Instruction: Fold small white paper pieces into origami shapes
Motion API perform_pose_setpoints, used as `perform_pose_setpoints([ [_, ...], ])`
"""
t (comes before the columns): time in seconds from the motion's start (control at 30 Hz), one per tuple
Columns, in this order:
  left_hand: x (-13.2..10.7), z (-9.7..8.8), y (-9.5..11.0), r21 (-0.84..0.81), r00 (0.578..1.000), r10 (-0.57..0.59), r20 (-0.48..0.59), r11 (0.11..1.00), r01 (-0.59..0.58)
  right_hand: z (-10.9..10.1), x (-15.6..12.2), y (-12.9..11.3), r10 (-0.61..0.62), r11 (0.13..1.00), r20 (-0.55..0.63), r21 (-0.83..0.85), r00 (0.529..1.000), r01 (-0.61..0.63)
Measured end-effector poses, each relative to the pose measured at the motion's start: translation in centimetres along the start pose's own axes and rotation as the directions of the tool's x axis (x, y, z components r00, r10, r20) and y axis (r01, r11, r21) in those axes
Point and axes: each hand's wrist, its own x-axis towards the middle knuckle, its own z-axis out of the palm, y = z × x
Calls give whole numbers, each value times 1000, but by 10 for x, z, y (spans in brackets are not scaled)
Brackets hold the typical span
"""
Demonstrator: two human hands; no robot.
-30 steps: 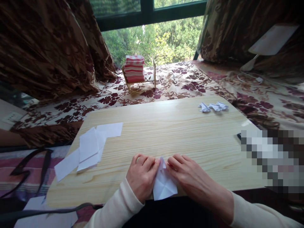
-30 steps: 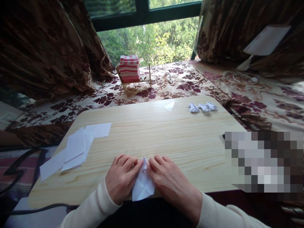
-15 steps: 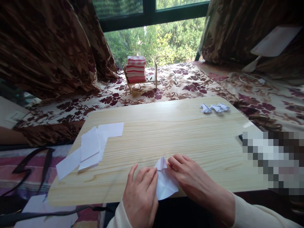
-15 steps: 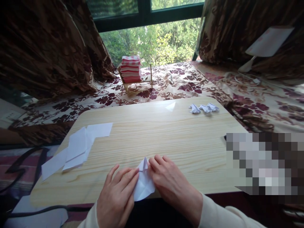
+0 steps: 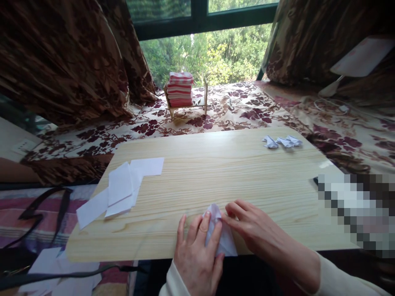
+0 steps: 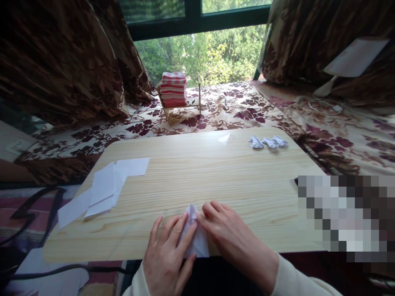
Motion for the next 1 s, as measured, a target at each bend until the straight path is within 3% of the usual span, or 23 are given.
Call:
perform_pose_setpoints([
  [0.27, 1, 6, 3, 41, 999, -34, -13, 999, 35, -3, 7, -2, -5, 1000, 9, -6, 1000, 5],
  [0.53, 4, 1, 6, 61, 998, -39, -57, 997, 43, -16, 2, -6, -2, 996, -90, -94, 996, -7],
  [1.0, 4, 3, 6, 56, 998, -36, -55, 998, 39, -11, 20, -15, -18, 994, 4, -107, 1000, 18],
])
